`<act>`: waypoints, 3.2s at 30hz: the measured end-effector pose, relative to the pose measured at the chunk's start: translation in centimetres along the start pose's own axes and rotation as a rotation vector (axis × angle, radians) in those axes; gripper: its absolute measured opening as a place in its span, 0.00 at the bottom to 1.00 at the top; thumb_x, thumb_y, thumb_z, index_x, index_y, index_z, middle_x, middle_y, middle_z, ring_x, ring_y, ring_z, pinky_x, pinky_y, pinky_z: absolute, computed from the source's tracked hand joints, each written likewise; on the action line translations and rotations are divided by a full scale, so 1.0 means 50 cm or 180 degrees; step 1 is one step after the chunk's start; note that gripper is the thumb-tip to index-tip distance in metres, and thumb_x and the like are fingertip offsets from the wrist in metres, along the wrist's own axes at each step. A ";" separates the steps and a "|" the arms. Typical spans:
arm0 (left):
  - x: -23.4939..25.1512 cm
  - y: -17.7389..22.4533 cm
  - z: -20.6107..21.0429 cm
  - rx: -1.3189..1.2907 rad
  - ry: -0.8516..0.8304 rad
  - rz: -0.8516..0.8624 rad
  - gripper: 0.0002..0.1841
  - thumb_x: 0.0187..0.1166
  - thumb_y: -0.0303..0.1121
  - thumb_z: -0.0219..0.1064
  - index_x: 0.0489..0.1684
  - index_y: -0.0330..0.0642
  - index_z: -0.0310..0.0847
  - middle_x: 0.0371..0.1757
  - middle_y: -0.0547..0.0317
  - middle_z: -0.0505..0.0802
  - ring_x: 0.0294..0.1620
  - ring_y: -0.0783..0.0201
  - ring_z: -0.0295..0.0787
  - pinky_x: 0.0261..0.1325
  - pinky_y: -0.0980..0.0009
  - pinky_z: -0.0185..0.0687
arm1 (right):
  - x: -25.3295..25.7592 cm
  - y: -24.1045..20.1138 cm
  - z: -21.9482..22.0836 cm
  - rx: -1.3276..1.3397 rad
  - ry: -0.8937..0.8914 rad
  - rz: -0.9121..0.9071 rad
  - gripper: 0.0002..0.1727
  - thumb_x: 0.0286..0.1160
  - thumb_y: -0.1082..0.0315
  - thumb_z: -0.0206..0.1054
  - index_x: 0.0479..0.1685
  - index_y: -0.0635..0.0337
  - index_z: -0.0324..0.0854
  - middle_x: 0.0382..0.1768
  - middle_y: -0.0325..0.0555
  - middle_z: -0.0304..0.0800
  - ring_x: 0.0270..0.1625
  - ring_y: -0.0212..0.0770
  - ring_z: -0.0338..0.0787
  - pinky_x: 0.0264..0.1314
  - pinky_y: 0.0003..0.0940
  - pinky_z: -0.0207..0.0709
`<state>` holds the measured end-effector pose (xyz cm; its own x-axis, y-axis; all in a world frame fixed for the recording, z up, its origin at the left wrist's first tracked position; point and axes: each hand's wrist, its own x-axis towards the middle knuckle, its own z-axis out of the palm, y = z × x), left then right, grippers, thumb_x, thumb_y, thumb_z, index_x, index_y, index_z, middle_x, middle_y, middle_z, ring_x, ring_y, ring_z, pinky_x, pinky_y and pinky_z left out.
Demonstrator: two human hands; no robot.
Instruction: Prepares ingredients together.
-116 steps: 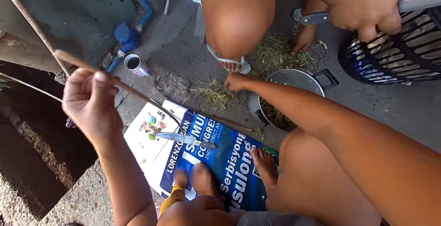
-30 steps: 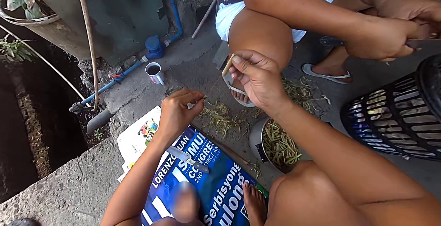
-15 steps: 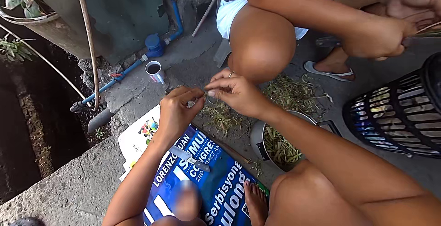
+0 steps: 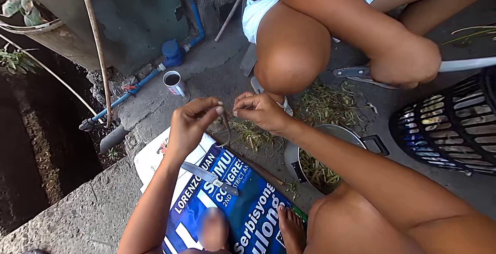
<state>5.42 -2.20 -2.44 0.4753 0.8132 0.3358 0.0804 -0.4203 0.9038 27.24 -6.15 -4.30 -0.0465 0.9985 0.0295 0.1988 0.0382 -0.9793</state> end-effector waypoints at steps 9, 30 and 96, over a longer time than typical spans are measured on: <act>0.013 -0.013 -0.084 -0.1481 0.0487 -0.0445 0.11 0.88 0.28 0.59 0.49 0.46 0.91 0.45 0.65 0.94 0.42 0.75 0.90 0.46 0.81 0.86 | 0.045 0.228 -0.066 -0.2262 -0.1114 0.1682 0.13 0.79 0.68 0.68 0.43 0.74 0.88 0.53 0.68 0.86 0.60 0.63 0.84 0.64 0.64 0.74; 0.019 -0.045 -0.058 -0.2158 -0.0281 -0.1244 0.13 0.88 0.27 0.55 0.49 0.43 0.89 0.42 0.59 0.94 0.36 0.74 0.90 0.41 0.80 0.87 | -0.009 -0.020 0.004 -0.2051 0.0592 -0.2082 0.11 0.73 0.70 0.69 0.46 0.57 0.96 0.50 0.52 0.87 0.46 0.42 0.84 0.49 0.35 0.81; -0.003 0.001 0.058 0.2557 -0.0193 0.0823 0.06 0.77 0.32 0.73 0.40 0.43 0.95 0.39 0.55 0.96 0.41 0.56 0.93 0.43 0.60 0.86 | -0.016 -0.037 -0.038 -0.3283 -0.0105 -0.2235 0.12 0.78 0.67 0.67 0.51 0.63 0.91 0.43 0.51 0.93 0.46 0.51 0.92 0.46 0.41 0.85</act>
<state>7.92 -3.50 -3.24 0.6087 0.6388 0.4705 0.5502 -0.7672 0.3298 28.76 -6.96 -2.11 -0.4749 0.7489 0.4622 0.7949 0.5904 -0.1399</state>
